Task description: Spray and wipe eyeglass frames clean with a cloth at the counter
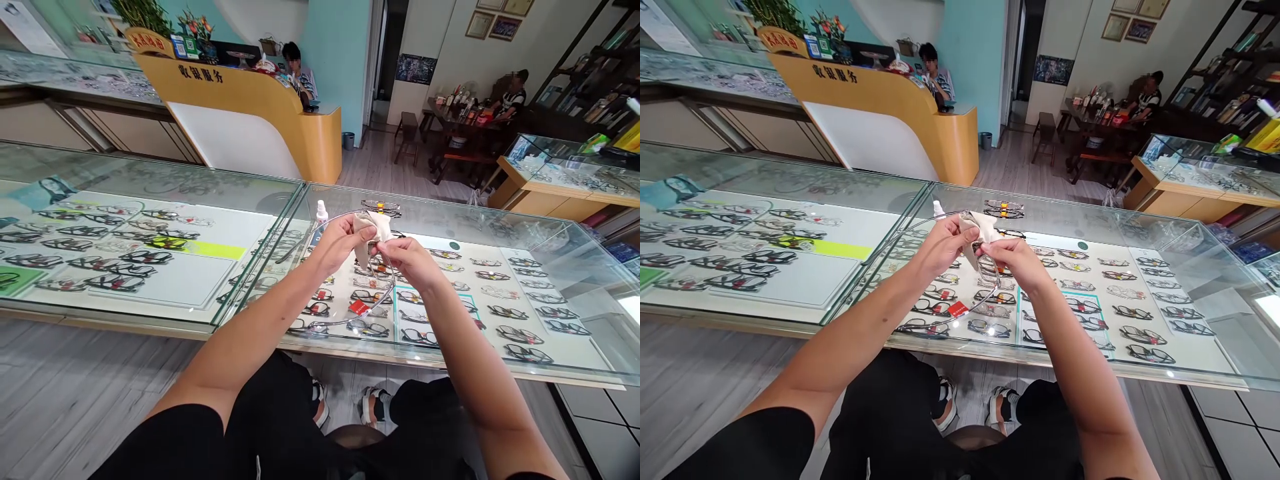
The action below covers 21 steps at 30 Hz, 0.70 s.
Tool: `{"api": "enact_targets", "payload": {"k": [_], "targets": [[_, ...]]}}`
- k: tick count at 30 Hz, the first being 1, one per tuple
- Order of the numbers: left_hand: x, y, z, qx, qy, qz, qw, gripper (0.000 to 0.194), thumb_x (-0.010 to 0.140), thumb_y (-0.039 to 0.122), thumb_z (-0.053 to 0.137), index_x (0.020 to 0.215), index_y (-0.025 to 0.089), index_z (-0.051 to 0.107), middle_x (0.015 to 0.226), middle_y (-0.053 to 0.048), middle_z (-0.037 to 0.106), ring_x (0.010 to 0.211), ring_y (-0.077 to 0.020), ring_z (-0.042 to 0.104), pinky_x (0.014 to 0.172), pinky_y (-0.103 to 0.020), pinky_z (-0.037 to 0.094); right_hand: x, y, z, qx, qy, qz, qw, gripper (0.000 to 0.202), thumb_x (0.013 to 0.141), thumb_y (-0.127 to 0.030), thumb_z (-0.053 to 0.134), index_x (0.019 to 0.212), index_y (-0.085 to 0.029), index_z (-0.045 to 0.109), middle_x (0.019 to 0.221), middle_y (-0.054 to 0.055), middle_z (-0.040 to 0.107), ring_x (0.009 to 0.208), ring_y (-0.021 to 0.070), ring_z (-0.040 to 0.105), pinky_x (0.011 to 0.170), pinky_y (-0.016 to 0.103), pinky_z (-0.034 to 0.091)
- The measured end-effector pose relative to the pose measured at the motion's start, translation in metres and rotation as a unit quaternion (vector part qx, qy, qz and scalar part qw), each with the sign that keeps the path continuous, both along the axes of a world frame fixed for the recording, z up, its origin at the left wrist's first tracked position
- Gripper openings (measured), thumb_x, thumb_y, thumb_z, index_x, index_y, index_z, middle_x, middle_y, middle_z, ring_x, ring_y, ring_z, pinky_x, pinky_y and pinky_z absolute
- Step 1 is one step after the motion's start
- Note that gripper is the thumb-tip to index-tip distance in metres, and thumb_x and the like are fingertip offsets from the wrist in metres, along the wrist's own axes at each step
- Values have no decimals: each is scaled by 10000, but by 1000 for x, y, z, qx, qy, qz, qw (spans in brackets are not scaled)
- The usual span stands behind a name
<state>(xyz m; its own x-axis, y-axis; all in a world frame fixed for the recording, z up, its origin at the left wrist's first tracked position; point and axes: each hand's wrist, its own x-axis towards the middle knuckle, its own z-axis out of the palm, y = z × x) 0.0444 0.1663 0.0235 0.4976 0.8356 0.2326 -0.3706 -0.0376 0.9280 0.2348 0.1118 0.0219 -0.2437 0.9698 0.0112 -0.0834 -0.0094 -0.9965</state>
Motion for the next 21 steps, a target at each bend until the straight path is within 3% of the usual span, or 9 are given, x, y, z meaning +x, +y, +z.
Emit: {"api": "enact_targets", "payload": {"k": [3, 6, 9, 13, 17, 21], "targets": [[2, -1, -1, 9, 9, 28, 1000, 563, 827, 693, 846, 822, 157, 673, 647, -19, 687, 563, -126, 629, 561, -246, 472, -1, 0, -2, 2, -4, 0, 1000, 424, 786, -635, 912, 813, -214, 868, 618, -19, 459, 633, 138, 317, 625, 326, 244], [-1, 1, 3, -7, 21, -5, 1000, 612, 853, 754, 780, 814, 153, 673, 659, -45, 698, 585, -149, 651, 579, -265, 496, 0, 2, -3, -13, 7, -13, 1000, 460, 749, -666, 926, 813, -215, 860, 615, -13, 485, 615, 141, 332, 604, 326, 273], [-6, 5, 5, -29, 14, -65, 997, 551, 794, 649, 895, 912, 153, 686, 760, -61, 747, 671, -172, 699, 640, -280, 533, 1, 4, -3, -33, 29, -26, 999, 494, 710, -691, 938, 822, -217, 854, 584, -14, 494, 584, 144, 328, 574, 328, 285], [-8, 9, 3, -54, -2, -100, 993, 555, 671, 438, 1031, 1007, 159, 689, 801, -44, 762, 722, -161, 709, 675, -261, 529, 0, 6, -2, -48, 61, -9, 997, 483, 702, -664, 949, 787, -200, 841, 513, -58, 390, 541, 113, 248, 564, 314, 195], [-3, 10, -4, -51, 0, -76, 996, 532, 689, 477, 1017, 952, 156, 685, 767, -30, 749, 664, -147, 692, 659, -265, 527, -5, 4, -2, -57, 59, 9, 997, 511, 671, -667, 957, 774, -183, 830, 533, -51, 447, 546, 102, 272, 589, 312, 160], [0, 7, -8, -20, 12, -21, 1000, 550, 829, 671, 858, 834, 155, 669, 667, -25, 699, 578, -121, 640, 595, -245, 491, -11, 1, -1, -54, 57, 17, 997, 513, 692, -665, 947, 798, -176, 833, 548, -45, 459, 559, 105, 316, 591, 310, 197]]}}
